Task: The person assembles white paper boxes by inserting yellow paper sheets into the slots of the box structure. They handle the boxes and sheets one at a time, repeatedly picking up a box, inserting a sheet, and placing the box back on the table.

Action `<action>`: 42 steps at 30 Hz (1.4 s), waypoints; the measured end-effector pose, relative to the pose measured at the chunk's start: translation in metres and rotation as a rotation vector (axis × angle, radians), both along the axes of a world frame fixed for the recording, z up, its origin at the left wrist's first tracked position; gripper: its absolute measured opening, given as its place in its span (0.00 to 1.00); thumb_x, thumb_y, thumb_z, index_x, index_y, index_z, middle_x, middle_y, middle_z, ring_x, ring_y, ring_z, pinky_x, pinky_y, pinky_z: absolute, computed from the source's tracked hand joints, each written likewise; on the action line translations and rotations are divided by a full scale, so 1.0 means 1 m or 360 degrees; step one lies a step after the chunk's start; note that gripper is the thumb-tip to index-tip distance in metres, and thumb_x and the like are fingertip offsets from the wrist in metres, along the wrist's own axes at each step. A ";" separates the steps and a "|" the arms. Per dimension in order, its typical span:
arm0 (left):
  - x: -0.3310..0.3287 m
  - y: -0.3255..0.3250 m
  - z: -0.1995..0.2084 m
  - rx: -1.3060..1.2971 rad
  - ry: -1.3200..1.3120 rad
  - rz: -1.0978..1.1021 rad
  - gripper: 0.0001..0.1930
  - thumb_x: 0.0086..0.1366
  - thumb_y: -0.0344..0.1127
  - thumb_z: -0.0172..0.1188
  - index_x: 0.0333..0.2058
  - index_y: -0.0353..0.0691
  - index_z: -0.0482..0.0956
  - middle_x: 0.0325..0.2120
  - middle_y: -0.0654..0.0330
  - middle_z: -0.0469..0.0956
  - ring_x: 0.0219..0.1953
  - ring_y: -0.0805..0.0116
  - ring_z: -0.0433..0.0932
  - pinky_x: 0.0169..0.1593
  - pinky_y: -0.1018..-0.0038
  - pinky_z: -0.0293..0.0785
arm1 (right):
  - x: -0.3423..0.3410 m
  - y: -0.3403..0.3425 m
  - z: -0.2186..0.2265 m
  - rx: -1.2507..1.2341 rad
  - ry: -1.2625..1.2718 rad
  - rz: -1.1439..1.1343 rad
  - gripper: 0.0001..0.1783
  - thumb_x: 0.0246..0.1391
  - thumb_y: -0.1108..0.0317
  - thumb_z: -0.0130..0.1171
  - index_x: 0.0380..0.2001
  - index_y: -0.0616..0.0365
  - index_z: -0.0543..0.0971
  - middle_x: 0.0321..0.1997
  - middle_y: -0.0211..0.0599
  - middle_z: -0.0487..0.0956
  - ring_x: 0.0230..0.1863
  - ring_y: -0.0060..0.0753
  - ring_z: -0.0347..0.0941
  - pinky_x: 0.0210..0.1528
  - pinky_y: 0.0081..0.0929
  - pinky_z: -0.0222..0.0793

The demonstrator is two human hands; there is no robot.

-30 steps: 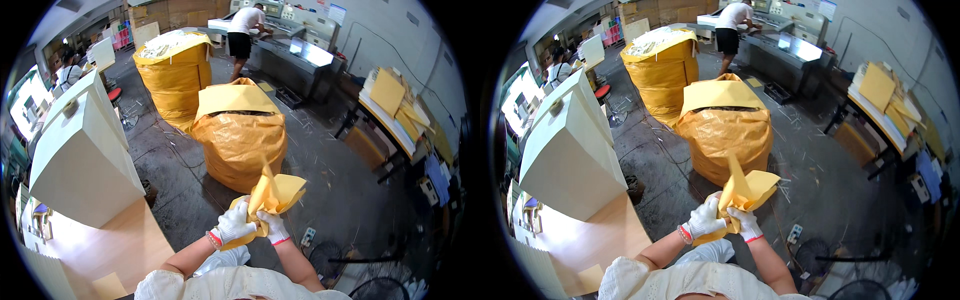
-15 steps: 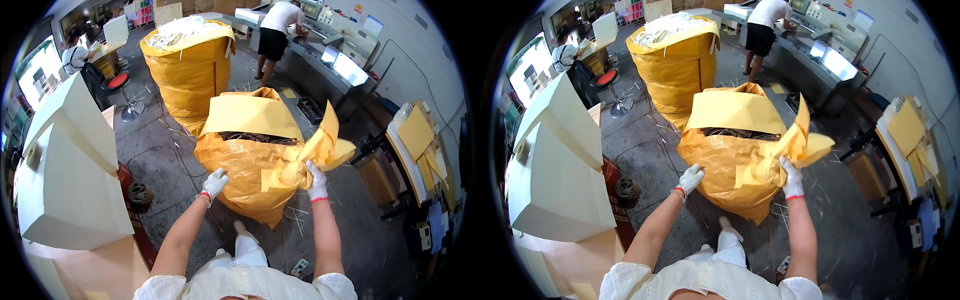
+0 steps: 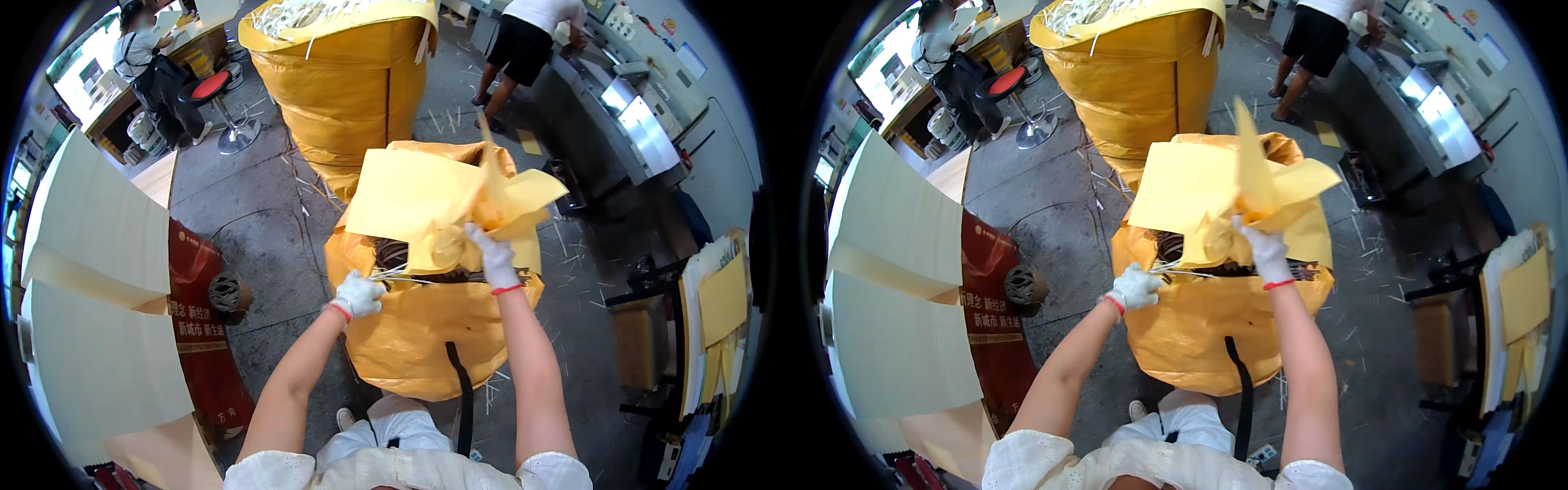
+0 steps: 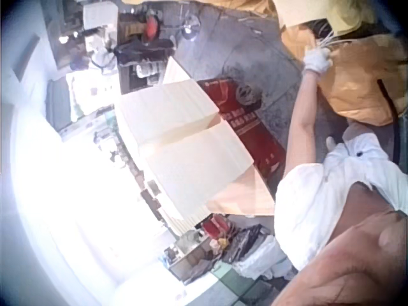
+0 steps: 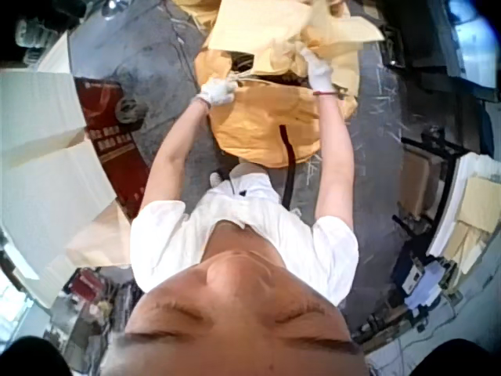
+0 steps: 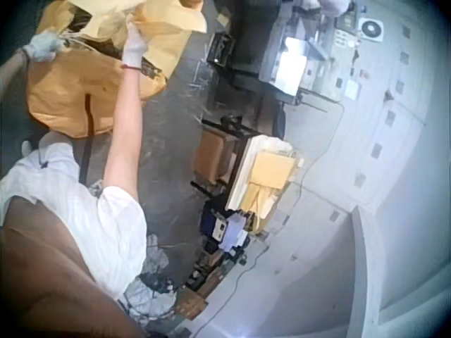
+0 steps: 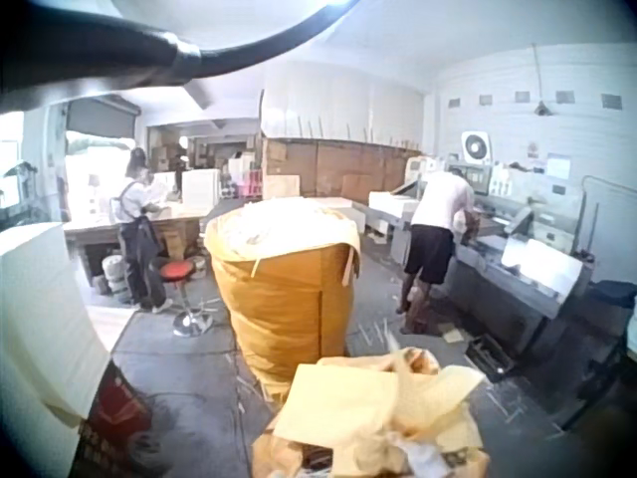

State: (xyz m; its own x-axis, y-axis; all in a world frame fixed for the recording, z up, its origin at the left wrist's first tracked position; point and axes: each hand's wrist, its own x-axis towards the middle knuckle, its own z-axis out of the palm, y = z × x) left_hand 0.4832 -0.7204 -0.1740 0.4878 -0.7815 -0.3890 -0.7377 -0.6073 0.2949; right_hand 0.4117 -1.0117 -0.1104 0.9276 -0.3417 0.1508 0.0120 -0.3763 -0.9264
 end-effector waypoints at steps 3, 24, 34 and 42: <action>-0.022 0.025 0.013 -0.0746 -0.0468 -0.0280 0.04 0.48 0.38 0.59 0.20 0.49 0.73 0.19 0.62 0.73 0.27 0.60 0.73 0.46 0.64 0.68 | 0.034 0.033 -0.065 -0.0795 0.0433 0.0456 0.27 0.54 0.55 0.57 0.54 0.57 0.72 0.53 0.44 0.76 0.54 0.45 0.70 0.57 0.37 0.64; -0.132 0.073 0.086 -0.1435 -0.0385 0.0525 0.36 0.44 0.33 0.67 0.55 0.38 0.68 0.55 0.49 0.66 0.58 0.50 0.66 0.59 0.60 0.66 | 0.007 0.045 -0.190 -0.1192 0.1379 0.1339 0.22 0.56 0.49 0.48 0.41 0.54 0.82 0.42 0.42 0.82 0.43 0.44 0.77 0.46 0.36 0.71; -0.309 0.313 0.108 -0.1096 -0.0464 0.1457 0.12 0.49 0.30 0.65 0.35 0.38 0.79 0.31 0.55 0.77 0.35 0.53 0.76 0.38 0.63 0.75 | 0.016 0.134 0.027 -0.0086 -0.0004 0.0260 0.14 0.63 0.65 0.52 0.44 0.65 0.75 0.41 0.36 0.76 0.41 0.28 0.72 0.45 0.24 0.70; -0.251 0.454 0.206 -0.1052 -0.2134 0.2314 0.56 0.44 0.34 0.76 0.65 0.31 0.46 0.64 0.43 0.52 0.65 0.49 0.56 0.66 0.63 0.56 | -0.099 0.375 0.041 0.0624 0.0037 0.0897 0.14 0.58 0.74 0.56 0.48 0.64 0.75 0.42 0.36 0.78 0.41 0.26 0.76 0.46 0.24 0.73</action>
